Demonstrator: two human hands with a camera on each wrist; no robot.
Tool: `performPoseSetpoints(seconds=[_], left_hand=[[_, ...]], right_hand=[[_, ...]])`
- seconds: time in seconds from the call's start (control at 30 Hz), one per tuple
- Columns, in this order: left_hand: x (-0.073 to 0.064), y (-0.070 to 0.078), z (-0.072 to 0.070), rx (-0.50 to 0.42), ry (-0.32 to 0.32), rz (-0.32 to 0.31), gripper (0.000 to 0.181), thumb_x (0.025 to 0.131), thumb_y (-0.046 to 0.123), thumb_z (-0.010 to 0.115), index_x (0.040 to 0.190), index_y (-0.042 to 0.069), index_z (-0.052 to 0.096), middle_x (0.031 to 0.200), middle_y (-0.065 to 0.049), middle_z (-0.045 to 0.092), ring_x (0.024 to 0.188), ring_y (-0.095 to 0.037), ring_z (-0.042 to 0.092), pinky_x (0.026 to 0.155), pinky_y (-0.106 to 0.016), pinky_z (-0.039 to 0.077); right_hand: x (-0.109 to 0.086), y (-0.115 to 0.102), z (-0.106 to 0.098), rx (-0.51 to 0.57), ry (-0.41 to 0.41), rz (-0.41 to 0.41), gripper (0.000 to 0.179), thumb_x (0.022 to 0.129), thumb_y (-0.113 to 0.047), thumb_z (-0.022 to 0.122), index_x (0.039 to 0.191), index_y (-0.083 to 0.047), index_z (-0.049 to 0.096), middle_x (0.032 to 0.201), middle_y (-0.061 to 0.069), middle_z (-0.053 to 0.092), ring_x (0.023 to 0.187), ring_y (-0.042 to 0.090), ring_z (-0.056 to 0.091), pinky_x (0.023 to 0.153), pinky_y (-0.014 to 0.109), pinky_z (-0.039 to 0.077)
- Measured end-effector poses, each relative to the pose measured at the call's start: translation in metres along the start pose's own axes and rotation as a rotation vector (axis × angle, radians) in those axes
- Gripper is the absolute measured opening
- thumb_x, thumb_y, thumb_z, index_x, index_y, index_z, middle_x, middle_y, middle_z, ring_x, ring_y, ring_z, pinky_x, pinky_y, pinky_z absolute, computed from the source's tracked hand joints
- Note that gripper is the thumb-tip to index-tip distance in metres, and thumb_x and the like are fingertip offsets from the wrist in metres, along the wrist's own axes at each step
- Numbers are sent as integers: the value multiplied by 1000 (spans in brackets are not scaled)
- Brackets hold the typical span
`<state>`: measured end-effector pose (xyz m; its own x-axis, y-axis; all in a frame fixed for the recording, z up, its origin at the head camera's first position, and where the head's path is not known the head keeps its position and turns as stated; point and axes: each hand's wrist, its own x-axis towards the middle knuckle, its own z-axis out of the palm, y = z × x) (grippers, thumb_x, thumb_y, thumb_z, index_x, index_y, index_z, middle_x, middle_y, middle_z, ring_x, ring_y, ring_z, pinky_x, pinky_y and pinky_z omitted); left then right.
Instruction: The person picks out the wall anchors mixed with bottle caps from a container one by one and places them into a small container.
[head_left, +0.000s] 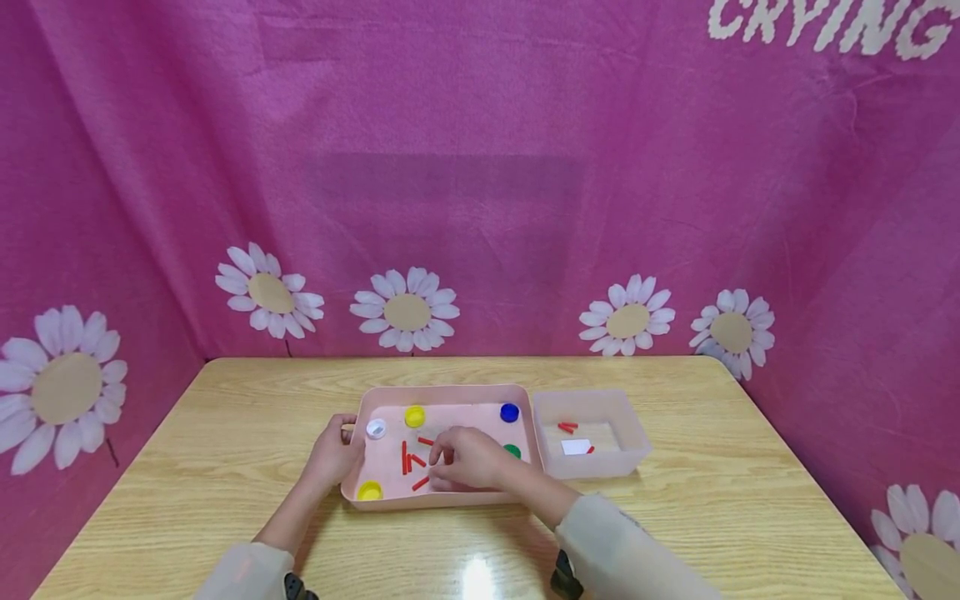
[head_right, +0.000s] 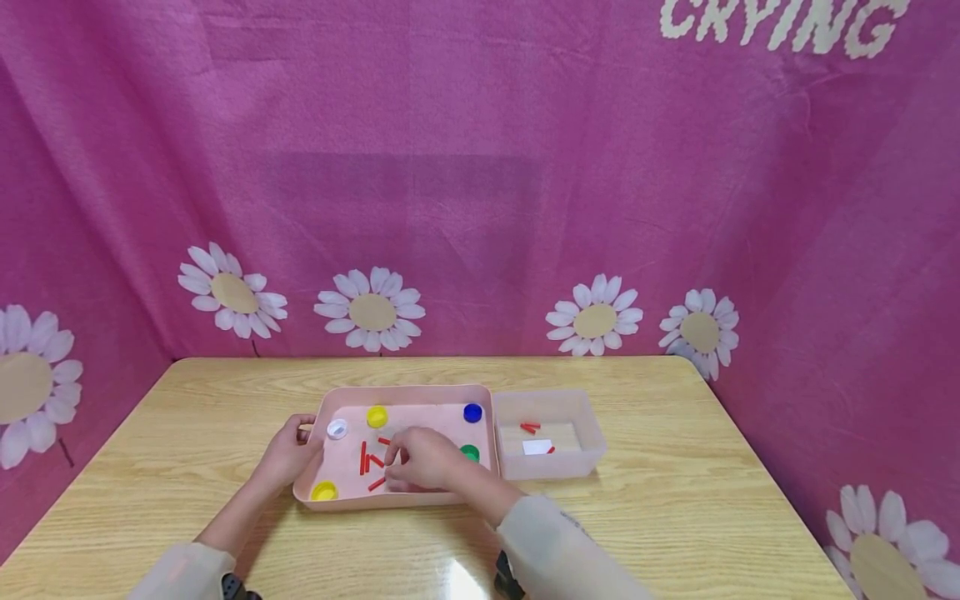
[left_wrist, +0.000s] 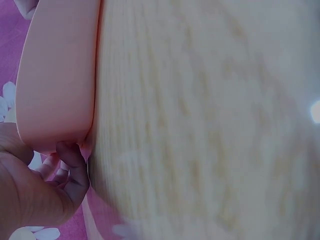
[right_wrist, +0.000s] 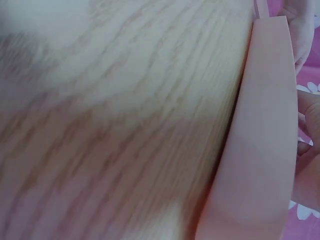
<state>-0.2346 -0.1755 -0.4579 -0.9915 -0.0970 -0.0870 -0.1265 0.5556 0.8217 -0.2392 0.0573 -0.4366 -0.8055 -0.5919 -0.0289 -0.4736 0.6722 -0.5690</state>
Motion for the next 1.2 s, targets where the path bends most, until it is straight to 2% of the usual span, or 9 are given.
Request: performPoseSetpoints(seconds=[0.17, 0.5, 0.87, 1.03, 1.2], left_hand=[[-1, 0, 0, -7, -4, -14, 42, 89, 5, 49, 128, -5, 39, 90, -16, 52, 78, -22, 53, 60, -24, 45], [0, 1, -1, -4, -7, -20, 41, 89, 6, 50, 128, -4, 39, 90, -15, 51, 79, -23, 52, 60, -24, 45], [0, -1, 1, -4, 1, -3, 41, 89, 6, 49, 127, -5, 40, 88, -15, 52, 77, -22, 52, 59, -24, 45], [-1, -1, 1, -6, 4, -15, 41, 89, 6, 49, 127, -4, 40, 88, -14, 52, 76, -21, 52, 58, -23, 44], [-1, 0, 1, -4, 9, -12, 41, 89, 5, 49, 127, -5, 40, 86, -14, 51, 75, -20, 52, 58, -23, 44]], right_hand=[[4, -3, 8, -23, -15, -30, 6, 81, -23, 72, 79, -20, 67, 67, -11, 55, 66, 2, 47, 61, 15, 40], [8, -12, 17, -38, -49, -5, 8, 81, -23, 71, 75, -24, 66, 68, -14, 58, 67, 1, 49, 64, 15, 42], [14, -15, 19, -98, -90, -1, 12, 82, -22, 70, 72, -21, 65, 65, -14, 56, 65, 0, 47, 65, 14, 40], [17, -15, 18, -125, -109, -20, 13, 82, -23, 70, 71, -20, 64, 64, -13, 56, 65, 0, 47, 64, 14, 39], [18, -14, 19, -123, -106, -12, 13, 81, -23, 71, 71, -20, 65, 64, -14, 56, 65, 0, 47, 64, 14, 39]])
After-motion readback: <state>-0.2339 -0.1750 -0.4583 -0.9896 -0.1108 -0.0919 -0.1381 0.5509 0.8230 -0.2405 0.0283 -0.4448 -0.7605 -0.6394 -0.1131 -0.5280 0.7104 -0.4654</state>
